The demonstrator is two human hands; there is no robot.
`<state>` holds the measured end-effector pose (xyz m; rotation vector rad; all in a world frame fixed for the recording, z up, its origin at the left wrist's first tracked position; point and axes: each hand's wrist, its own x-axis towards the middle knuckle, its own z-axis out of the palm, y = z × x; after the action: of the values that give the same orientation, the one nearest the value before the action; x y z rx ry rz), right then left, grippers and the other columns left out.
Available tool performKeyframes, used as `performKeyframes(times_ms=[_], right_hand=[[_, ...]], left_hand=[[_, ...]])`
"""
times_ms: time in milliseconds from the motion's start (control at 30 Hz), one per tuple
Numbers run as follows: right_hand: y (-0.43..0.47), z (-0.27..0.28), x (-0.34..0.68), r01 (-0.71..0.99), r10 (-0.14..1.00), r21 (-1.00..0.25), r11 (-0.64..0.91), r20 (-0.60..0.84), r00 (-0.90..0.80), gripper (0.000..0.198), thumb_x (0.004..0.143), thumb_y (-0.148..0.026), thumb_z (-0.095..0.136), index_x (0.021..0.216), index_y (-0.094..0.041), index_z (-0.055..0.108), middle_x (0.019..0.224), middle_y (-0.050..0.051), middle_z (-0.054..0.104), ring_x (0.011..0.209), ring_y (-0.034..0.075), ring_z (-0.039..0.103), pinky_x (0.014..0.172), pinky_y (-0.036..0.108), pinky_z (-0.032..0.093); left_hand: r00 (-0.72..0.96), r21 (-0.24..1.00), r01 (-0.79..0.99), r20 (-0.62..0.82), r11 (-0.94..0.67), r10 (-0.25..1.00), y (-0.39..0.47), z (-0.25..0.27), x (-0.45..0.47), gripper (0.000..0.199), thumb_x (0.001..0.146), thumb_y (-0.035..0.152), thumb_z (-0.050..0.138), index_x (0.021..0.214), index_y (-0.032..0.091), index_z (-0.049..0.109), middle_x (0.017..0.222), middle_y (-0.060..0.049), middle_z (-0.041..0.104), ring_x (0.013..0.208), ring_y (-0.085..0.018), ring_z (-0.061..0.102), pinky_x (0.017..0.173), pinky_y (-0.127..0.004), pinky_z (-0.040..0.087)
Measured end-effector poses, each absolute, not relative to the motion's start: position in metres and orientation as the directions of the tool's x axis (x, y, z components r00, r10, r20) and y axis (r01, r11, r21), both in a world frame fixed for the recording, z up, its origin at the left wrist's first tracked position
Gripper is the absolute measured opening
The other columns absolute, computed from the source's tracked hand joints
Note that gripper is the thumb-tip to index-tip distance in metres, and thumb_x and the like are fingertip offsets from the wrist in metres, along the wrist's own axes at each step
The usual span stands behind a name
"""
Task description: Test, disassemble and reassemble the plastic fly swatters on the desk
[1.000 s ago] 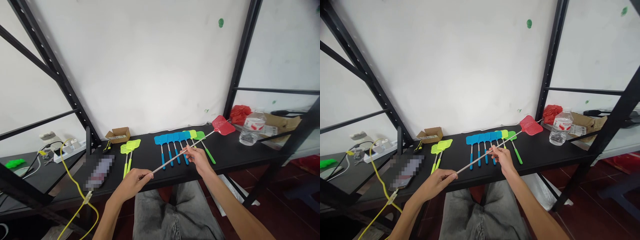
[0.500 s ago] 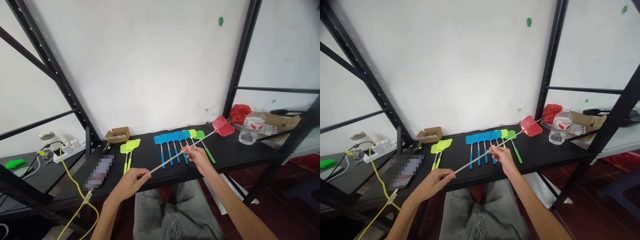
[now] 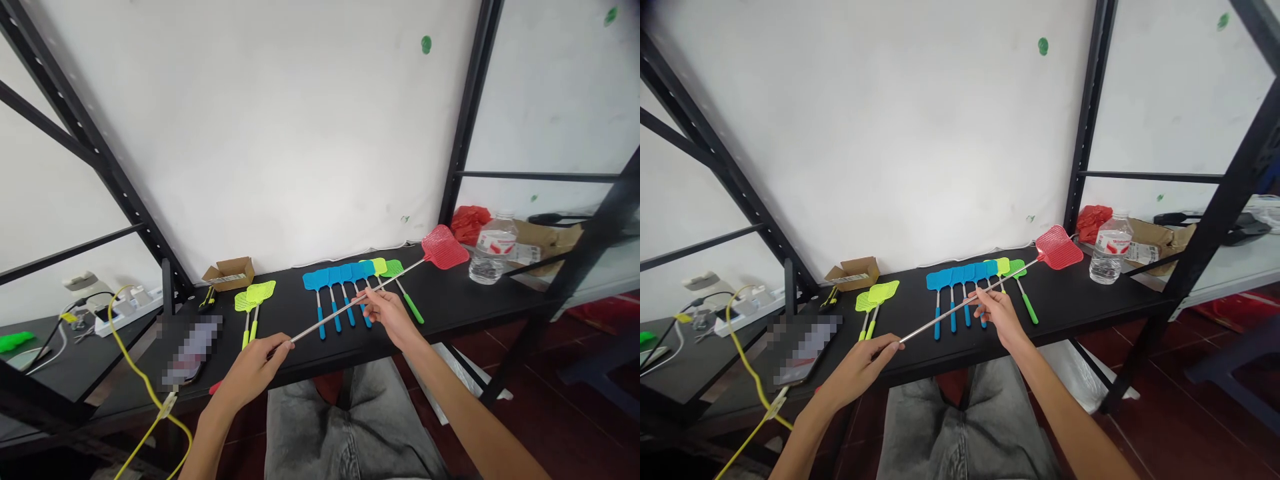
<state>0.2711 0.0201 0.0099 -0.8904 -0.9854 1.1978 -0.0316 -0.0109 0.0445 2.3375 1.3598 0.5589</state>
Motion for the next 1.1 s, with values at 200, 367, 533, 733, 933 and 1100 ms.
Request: performKeyframes(times_ms=[200, 367, 533, 733, 933, 1100], right_hand=[[0.019, 0.0121, 0.2713, -0.306, 0.986, -0.939, 0.159, 0.138, 0.089, 0.042, 0.075, -0.057, 0.069, 0.082, -0.015, 0.074, 0.092, 0.013, 0.074, 0.055, 0.013, 0.058, 0.044, 0.023, 0.04], [0.019, 0.0112, 0.2718, -0.319, 0.989, -0.936, 0.146, 0.129, 0.076, 0.04, 0.075, -0.055, 0.07, 0.082, -0.016, 0.075, 0.092, 0.013, 0.073, 0.056, 0.012, 0.057, 0.045, 0.022, 0.04], [0.018, 0.0115, 0.2717, -0.325, 0.989, -0.934, 0.145, 0.129, 0.071, 0.041, 0.074, -0.056, 0.07, 0.082, -0.016, 0.075, 0.091, 0.012, 0.073, 0.057, 0.012, 0.057, 0.046, 0.022, 0.04], [0.0171, 0.0127, 0.2694, -0.309, 0.991, -0.942, 0.132, 0.121, 0.057, 0.04, 0.076, -0.055, 0.069, 0.084, -0.016, 0.075, 0.093, 0.013, 0.073, 0.057, 0.013, 0.058, 0.046, 0.023, 0.04], [0.0165, 0.0129, 0.2654, -0.292, 0.992, -0.948, 0.128, 0.123, 0.036, 0.038, 0.078, -0.052, 0.068, 0.083, -0.016, 0.075, 0.093, 0.013, 0.074, 0.056, 0.012, 0.057, 0.046, 0.022, 0.039], [0.0169, 0.0114, 0.2657, -0.299, 0.992, -0.946, 0.124, 0.119, 0.034, 0.037, 0.077, -0.053, 0.068, 0.084, -0.017, 0.075, 0.093, 0.012, 0.074, 0.056, 0.012, 0.059, 0.046, 0.023, 0.039]], left_hand=[[0.455, 0.527, 0.706, 0.176, -0.474, 0.873, -0.0102, 0.0446, -0.0301, 0.042, 0.096, 0.046, 0.035, 0.099, 0.022, 0.07, 0.09, -0.002, 0.07, 0.081, -0.02, 0.059, 0.074, -0.026, 0.041], [0.457, 0.508, 0.719, 0.17, -0.475, 0.873, -0.0103, 0.0459, -0.0312, 0.041, 0.096, 0.045, 0.035, 0.098, 0.022, 0.069, 0.088, -0.001, 0.068, 0.077, -0.019, 0.058, 0.072, -0.026, 0.039], [0.449, 0.467, 0.752, 0.154, -0.465, 0.88, -0.0116, 0.0467, -0.0317, 0.039, 0.097, 0.042, 0.032, 0.086, 0.021, 0.063, 0.07, 0.002, 0.059, 0.063, -0.016, 0.05, 0.062, -0.026, 0.033], [0.422, 0.42, 0.788, 0.163, -0.45, 0.892, -0.0103, 0.0464, -0.0302, 0.034, 0.095, 0.039, 0.033, 0.08, 0.022, 0.058, 0.064, 0.003, 0.052, 0.061, -0.016, 0.048, 0.061, -0.025, 0.031], [0.38, 0.386, 0.823, 0.172, -0.417, 0.909, -0.0099, 0.0452, -0.0297, 0.031, 0.093, 0.036, 0.034, 0.074, 0.022, 0.055, 0.061, 0.003, 0.05, 0.059, -0.016, 0.045, 0.058, -0.026, 0.028], [0.397, 0.432, 0.794, 0.164, -0.427, 0.903, -0.0113, 0.0449, -0.0307, 0.036, 0.095, 0.042, 0.034, 0.083, 0.022, 0.062, 0.066, 0.001, 0.057, 0.062, -0.017, 0.051, 0.061, -0.026, 0.032]])
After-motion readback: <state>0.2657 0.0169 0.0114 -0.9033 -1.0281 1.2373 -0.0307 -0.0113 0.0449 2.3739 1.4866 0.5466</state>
